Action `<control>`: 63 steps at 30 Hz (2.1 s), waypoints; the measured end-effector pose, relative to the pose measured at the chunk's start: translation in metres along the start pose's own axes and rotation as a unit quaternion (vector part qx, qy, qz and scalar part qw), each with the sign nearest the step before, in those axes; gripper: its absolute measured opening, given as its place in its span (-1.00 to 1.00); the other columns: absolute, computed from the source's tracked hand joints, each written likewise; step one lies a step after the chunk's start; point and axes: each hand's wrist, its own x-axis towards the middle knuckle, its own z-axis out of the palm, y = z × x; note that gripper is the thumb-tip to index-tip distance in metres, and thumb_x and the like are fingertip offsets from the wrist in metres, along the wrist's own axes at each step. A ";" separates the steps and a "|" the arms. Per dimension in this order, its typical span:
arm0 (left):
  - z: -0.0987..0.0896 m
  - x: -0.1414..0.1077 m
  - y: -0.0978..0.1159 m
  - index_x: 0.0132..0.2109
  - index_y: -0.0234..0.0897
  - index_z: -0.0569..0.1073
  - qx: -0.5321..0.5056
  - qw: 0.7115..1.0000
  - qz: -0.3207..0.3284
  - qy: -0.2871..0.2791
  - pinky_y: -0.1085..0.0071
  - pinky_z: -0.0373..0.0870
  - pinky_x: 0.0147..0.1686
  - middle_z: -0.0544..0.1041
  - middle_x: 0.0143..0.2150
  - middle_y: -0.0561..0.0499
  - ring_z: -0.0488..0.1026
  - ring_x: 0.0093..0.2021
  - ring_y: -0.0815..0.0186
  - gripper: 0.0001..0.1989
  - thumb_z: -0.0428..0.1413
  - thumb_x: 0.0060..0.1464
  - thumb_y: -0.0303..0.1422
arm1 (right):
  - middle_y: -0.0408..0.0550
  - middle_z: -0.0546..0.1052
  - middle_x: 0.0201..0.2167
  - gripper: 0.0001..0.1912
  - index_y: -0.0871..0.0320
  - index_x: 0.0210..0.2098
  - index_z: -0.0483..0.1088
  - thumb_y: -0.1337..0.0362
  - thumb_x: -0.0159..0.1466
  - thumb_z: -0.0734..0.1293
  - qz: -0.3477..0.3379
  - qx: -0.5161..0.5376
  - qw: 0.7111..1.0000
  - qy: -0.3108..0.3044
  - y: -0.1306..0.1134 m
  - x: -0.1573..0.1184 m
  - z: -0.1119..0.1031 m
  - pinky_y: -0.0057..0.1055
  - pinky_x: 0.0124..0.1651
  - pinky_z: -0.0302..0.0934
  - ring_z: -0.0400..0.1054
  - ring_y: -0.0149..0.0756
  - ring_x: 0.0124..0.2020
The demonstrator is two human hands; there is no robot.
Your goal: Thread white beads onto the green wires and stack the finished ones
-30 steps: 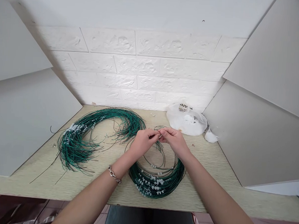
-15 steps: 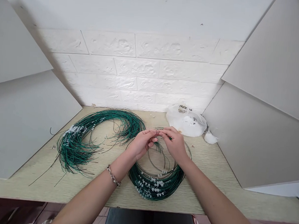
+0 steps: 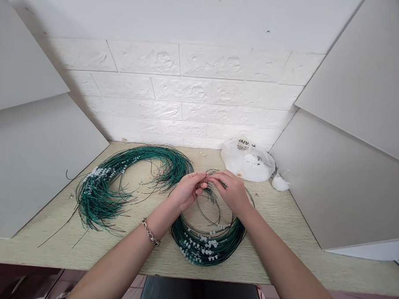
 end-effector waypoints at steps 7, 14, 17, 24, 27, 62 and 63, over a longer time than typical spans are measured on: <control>0.002 0.001 0.001 -0.40 -0.41 0.41 0.117 0.993 0.036 0.008 0.62 -0.04 -0.71 0.44 -0.44 -0.03 0.20 -0.61 0.57 -0.79 0.11 -0.15 -0.30 | -0.08 0.45 -0.43 -0.85 0.19 -0.44 0.38 0.23 0.09 0.25 0.222 0.237 0.946 -0.013 0.000 0.004 0.001 -0.37 -0.27 0.19 0.31 -0.35 -0.35; 0.012 -0.006 0.003 -0.50 -0.38 0.38 0.306 0.946 0.101 0.022 0.55 -0.02 -0.67 0.22 -0.73 0.15 0.08 -0.69 0.53 -0.77 0.03 -0.09 -0.26 | -0.14 0.43 -0.50 -0.82 0.23 -0.47 0.36 0.24 -0.03 0.36 0.341 0.555 0.758 -0.036 0.004 0.003 0.003 -0.45 -0.24 0.22 0.30 -0.49 -0.46; 0.013 -0.008 0.005 -0.51 -0.36 0.38 0.323 0.939 0.116 0.027 0.54 -0.01 -0.66 0.19 -0.74 0.16 0.06 -0.69 0.52 -0.77 0.01 -0.08 -0.27 | -0.14 0.44 -0.49 -0.85 0.22 -0.47 0.37 0.27 -0.02 0.36 0.354 0.579 0.733 -0.050 0.005 0.003 0.003 -0.45 -0.18 0.22 0.32 -0.49 -0.43; 0.012 -0.009 0.007 -0.52 -0.37 0.38 0.356 0.923 0.142 0.039 0.55 0.01 -0.65 0.19 -0.71 0.15 0.07 -0.66 0.51 -0.80 0.01 -0.10 -0.31 | -0.15 0.46 -0.47 -0.93 0.20 -0.48 0.37 0.33 0.02 0.34 0.359 0.617 0.699 -0.046 0.004 0.002 0.004 -0.46 -0.09 0.21 0.35 -0.49 -0.36; 0.013 -0.010 0.007 -0.53 -0.37 0.38 0.372 0.914 0.157 0.042 0.55 0.03 -0.63 0.19 -0.70 0.15 0.08 -0.64 0.51 -0.80 0.01 -0.10 -0.32 | -0.15 0.46 -0.45 -0.94 0.20 -0.48 0.38 0.33 0.03 0.33 0.365 0.624 0.690 -0.042 0.003 0.001 0.004 -0.45 -0.07 0.21 0.35 -0.48 -0.34; 0.007 -0.003 -0.001 -0.44 -0.45 0.41 0.152 0.986 0.059 0.026 0.61 -0.09 -0.73 0.40 -0.54 -0.02 0.19 -0.65 0.58 -0.78 0.09 -0.13 -0.30 | -0.08 0.48 -0.41 -0.86 0.15 -0.43 0.40 0.34 0.06 0.21 0.137 0.129 0.982 0.032 -0.001 0.001 0.005 -0.42 -0.30 0.20 0.33 -0.34 -0.36; 0.008 -0.002 -0.001 -0.43 -0.45 0.41 0.152 0.986 0.059 0.027 0.61 -0.09 -0.73 0.41 -0.53 -0.03 0.18 -0.65 0.58 -0.78 0.09 -0.13 -0.30 | -0.09 0.48 -0.41 -0.86 0.14 -0.43 0.41 0.35 0.06 0.21 0.120 0.106 0.987 0.031 -0.001 0.001 0.005 -0.42 -0.30 0.20 0.34 -0.34 -0.36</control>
